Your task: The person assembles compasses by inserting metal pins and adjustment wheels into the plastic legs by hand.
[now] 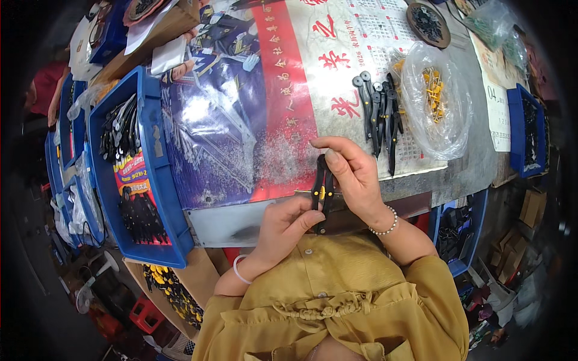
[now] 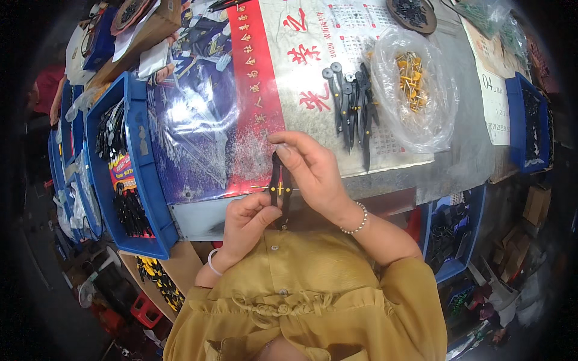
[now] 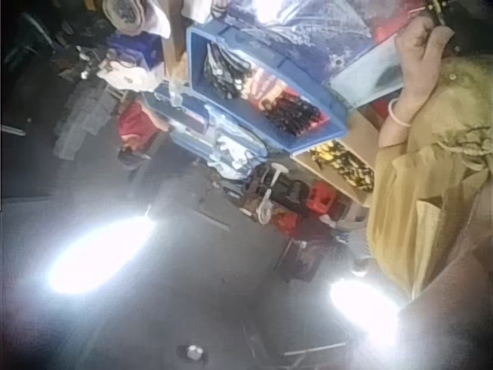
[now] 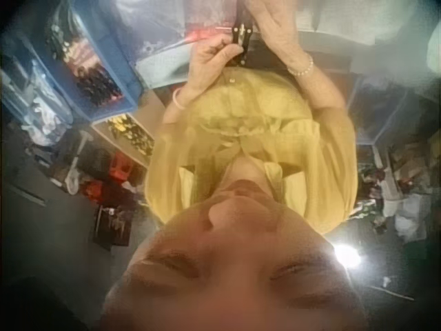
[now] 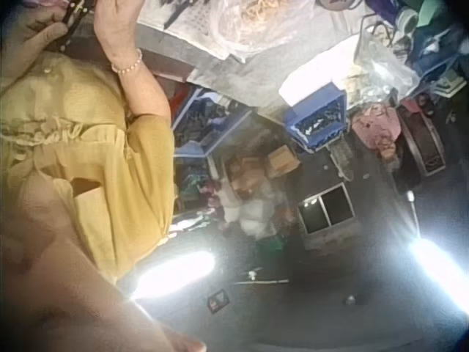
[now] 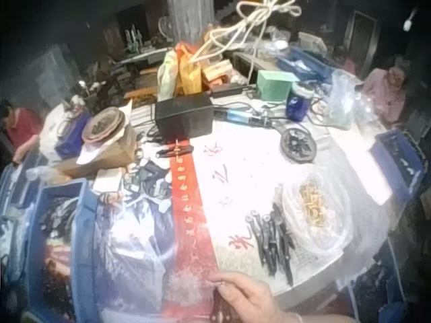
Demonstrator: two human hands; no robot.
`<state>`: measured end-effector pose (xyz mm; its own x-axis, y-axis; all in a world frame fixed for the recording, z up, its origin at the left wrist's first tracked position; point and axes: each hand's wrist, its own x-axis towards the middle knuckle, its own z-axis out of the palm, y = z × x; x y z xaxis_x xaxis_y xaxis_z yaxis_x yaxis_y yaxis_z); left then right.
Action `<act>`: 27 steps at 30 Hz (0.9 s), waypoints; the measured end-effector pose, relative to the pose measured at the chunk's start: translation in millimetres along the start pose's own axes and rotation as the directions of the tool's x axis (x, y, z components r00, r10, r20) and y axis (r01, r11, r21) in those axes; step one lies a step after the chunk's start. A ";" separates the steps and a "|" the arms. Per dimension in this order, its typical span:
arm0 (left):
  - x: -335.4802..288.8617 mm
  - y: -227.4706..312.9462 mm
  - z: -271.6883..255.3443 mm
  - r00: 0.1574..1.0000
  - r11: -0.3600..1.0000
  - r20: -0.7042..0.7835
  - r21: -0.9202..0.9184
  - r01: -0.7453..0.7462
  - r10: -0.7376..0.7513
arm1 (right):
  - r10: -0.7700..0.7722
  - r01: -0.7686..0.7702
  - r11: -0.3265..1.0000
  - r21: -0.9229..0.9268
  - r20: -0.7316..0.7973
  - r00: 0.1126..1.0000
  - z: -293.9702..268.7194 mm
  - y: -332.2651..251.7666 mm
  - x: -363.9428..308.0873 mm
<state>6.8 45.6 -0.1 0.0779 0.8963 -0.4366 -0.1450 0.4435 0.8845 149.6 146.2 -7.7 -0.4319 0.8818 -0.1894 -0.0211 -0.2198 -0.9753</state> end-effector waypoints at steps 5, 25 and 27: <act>6.1 3.5 1.2 0.998 1.000 0.053 0.004 -0.023 0.022 | -0.018 0.018 1.000 -0.002 0.013 1.000 -6.0 -2.7 -0.8; -19.0 1.0 5.2 0.997 0.951 0.062 -0.305 0.056 -0.039 | 0.159 -0.185 0.979 0.085 0.247 0.956 -11.6 -6.6 -18.7; -22.1 -1.1 4.7 0.998 0.952 0.052 -0.302 0.045 -0.031 | 0.229 -0.277 0.954 0.114 0.317 0.920 -21.0 -5.3 -20.9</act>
<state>9.8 25.3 9.4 0.1334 0.8808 -0.4543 -0.4322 0.4642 0.7731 177.7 137.7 -0.9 -0.6878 0.6292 -0.3620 -0.0034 -0.5015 -0.8651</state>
